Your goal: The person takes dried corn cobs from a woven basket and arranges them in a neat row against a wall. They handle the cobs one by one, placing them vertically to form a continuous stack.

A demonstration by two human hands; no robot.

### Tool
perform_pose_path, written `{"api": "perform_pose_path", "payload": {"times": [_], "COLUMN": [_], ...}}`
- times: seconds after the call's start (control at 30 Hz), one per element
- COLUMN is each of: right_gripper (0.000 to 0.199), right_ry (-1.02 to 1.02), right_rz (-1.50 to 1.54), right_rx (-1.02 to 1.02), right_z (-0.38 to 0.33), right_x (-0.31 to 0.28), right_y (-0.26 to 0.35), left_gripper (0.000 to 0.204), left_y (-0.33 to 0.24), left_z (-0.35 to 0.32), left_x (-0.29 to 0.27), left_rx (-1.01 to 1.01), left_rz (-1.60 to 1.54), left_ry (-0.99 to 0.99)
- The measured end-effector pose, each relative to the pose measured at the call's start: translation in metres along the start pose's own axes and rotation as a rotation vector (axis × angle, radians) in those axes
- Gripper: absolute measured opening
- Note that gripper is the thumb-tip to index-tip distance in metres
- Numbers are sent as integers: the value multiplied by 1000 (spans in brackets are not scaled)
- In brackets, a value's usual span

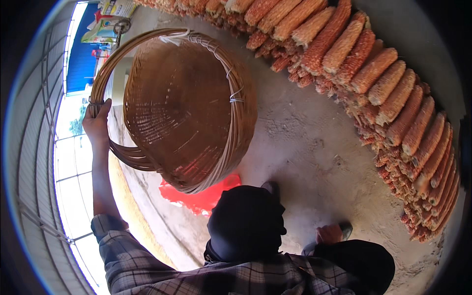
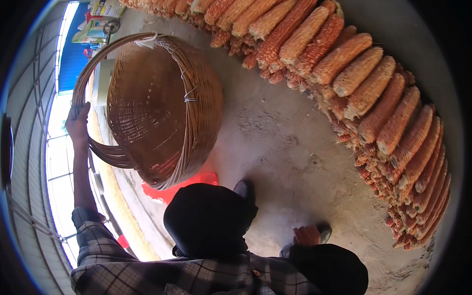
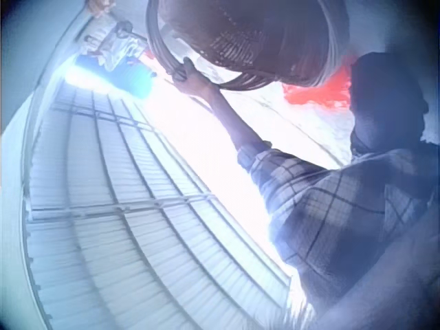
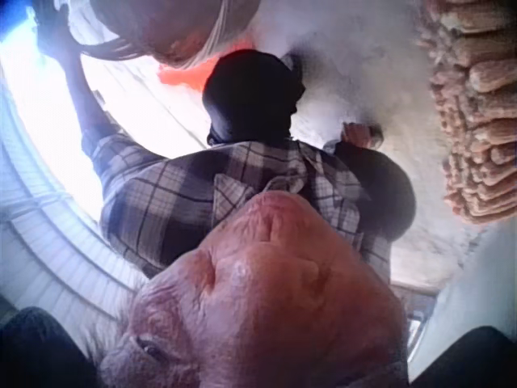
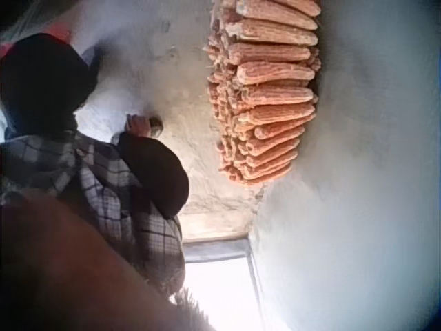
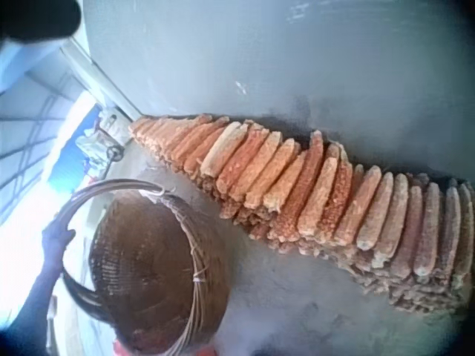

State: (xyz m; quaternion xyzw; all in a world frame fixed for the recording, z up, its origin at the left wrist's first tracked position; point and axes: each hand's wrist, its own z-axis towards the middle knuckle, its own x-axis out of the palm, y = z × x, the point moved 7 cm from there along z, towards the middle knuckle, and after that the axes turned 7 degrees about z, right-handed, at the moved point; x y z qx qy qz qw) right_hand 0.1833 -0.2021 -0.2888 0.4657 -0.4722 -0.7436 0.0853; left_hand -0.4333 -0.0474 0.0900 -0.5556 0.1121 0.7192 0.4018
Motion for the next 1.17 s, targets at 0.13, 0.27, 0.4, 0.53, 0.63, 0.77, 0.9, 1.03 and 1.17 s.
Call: {"api": "perform_pose_path", "payload": {"times": [0.13,0.27,0.4,0.53,0.63,0.77,0.9,1.03,1.17], "right_gripper": [20,24,29,33,36,41,38,31,19], "right_ry": [219,282,355,476,521,400,149,-55,-276], "right_rz": [114,132,134,118,-85,42,386,568,794], "right_rx": [97,145,195,321,447,668,1086,1399,1634], "right_z": [10,16,18,14,51,100,54,-64,-144], "right_x": [8,9,18,25,-27,-108,-173,-219,-296], "right_y": [-4,-14,-22,-22,-5,37,112,183,299], "left_gripper": [24,21,26,31,32,31,33,31,23], "left_y": [9,25,62,42,10,-1,6,-22,-84], "left_z": [-2,-12,-19,-30,-19,12,-40,-111,-82], "left_x": [-19,-22,-34,-26,-3,11,-3,0,-34], "left_rx": [9,-52,-195,-198,-91,-63,-270,-175,-394], "left_rz": [85,18,69,-43,-247,-87,182,69,-165], "left_ry": [-91,-99,-69,59,220,364,700,963,977]}}
